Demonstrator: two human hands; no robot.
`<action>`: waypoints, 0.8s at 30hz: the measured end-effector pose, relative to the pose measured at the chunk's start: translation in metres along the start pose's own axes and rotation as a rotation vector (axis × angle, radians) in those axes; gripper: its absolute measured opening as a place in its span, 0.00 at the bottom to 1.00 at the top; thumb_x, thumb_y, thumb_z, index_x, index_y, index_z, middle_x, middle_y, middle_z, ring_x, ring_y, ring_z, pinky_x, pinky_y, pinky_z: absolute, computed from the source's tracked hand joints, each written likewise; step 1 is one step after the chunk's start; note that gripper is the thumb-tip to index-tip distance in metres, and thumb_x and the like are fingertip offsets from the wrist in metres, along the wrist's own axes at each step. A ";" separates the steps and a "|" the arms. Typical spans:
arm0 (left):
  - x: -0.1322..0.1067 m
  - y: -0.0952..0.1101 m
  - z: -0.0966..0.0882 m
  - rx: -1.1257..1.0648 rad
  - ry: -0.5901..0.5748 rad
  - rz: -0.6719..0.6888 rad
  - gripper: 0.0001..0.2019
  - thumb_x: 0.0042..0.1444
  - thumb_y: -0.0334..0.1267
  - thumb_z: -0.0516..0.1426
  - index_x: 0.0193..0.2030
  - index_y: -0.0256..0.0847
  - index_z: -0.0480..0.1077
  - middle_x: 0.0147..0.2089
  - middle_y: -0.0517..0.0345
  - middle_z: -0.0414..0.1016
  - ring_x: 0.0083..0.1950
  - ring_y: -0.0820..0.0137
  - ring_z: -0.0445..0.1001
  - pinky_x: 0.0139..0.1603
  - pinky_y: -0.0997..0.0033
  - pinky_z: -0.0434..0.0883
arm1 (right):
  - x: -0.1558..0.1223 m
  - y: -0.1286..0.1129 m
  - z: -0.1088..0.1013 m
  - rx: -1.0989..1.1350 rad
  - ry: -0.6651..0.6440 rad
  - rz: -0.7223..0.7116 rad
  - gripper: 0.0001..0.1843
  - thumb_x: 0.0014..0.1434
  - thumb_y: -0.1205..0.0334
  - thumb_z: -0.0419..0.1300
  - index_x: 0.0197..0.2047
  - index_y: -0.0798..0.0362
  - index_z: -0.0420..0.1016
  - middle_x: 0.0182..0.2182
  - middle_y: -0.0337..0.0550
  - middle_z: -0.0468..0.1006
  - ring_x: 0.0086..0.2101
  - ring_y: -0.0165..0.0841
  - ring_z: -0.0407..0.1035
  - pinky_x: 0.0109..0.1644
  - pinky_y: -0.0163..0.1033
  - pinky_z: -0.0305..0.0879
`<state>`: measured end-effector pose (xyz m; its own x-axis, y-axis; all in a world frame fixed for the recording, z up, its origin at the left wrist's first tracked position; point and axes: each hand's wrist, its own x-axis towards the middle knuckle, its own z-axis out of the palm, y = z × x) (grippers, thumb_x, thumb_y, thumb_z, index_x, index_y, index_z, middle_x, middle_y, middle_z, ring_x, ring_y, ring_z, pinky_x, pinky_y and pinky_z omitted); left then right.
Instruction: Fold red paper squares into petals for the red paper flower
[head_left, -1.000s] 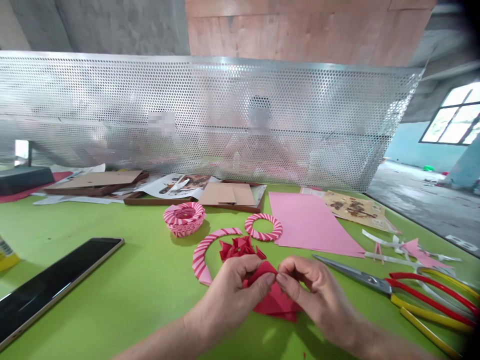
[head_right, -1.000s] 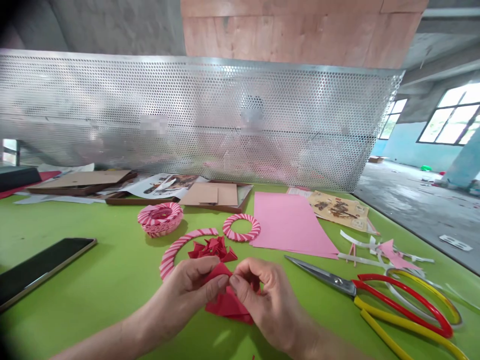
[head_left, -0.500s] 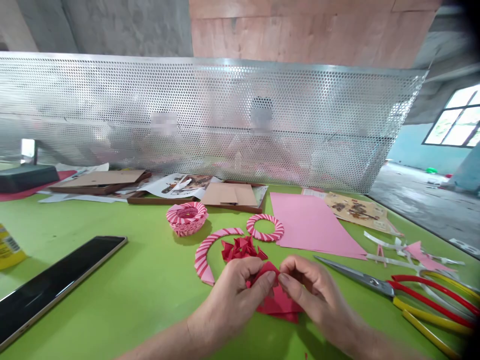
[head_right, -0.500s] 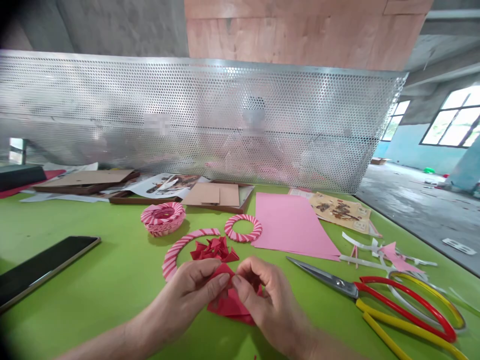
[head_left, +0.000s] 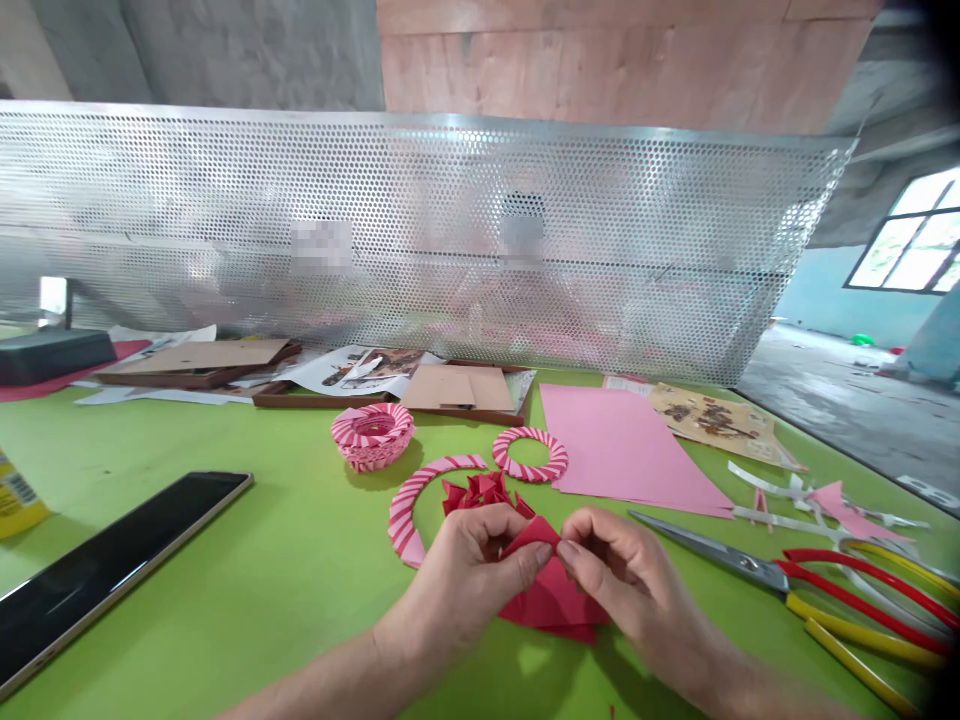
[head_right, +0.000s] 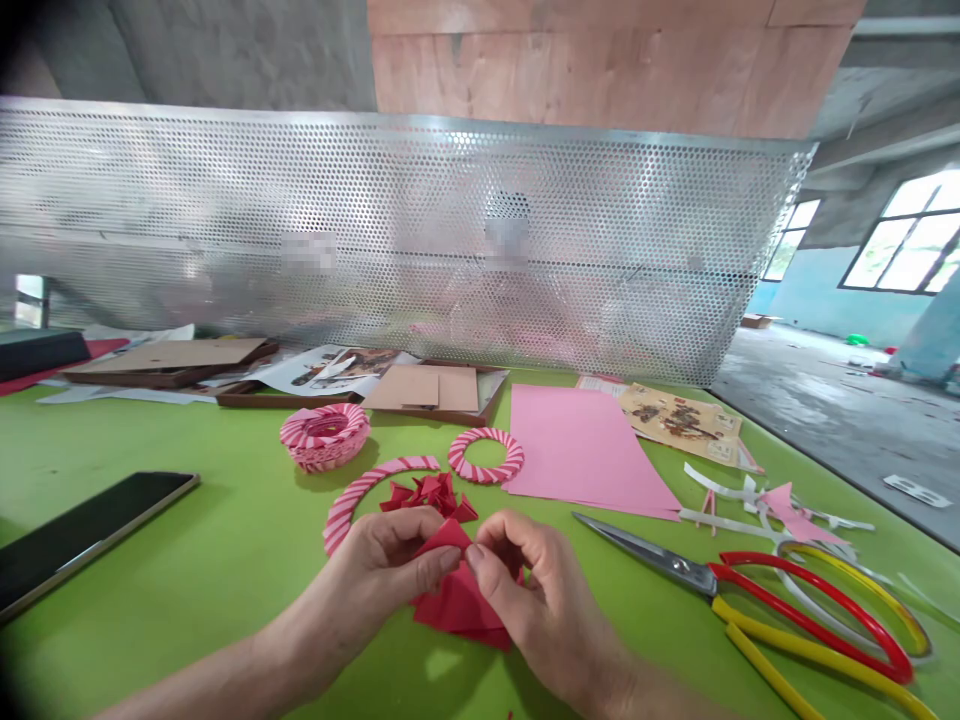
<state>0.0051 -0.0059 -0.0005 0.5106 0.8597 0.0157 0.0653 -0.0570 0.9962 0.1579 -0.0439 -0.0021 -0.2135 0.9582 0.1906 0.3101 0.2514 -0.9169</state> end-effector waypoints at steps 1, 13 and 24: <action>0.000 0.000 0.000 -0.014 -0.002 -0.009 0.10 0.48 0.39 0.55 0.26 0.32 0.67 0.24 0.58 0.65 0.26 0.74 0.60 0.26 0.74 0.57 | 0.000 0.000 0.000 0.001 -0.001 -0.001 0.11 0.59 0.61 0.48 0.26 0.54 0.58 0.20 0.32 0.53 0.22 0.26 0.48 0.23 0.32 0.47; -0.002 -0.003 -0.002 -0.079 -0.025 -0.020 0.11 0.48 0.40 0.56 0.26 0.32 0.66 0.22 0.61 0.63 0.24 0.76 0.58 0.24 0.75 0.54 | 0.000 0.007 0.001 0.023 -0.015 -0.035 0.11 0.59 0.58 0.49 0.27 0.54 0.59 0.20 0.32 0.54 0.22 0.25 0.49 0.23 0.31 0.48; -0.001 0.000 0.000 -0.106 -0.011 -0.096 0.14 0.47 0.44 0.56 0.22 0.32 0.68 0.20 0.60 0.64 0.22 0.76 0.58 0.24 0.75 0.55 | 0.001 0.008 -0.001 -0.028 -0.006 -0.047 0.13 0.59 0.58 0.49 0.24 0.55 0.59 0.19 0.32 0.55 0.21 0.25 0.49 0.23 0.31 0.48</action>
<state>0.0048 -0.0070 -0.0005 0.5160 0.8528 -0.0801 0.0237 0.0792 0.9966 0.1608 -0.0408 -0.0090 -0.2340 0.9444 0.2310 0.3254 0.2999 -0.8967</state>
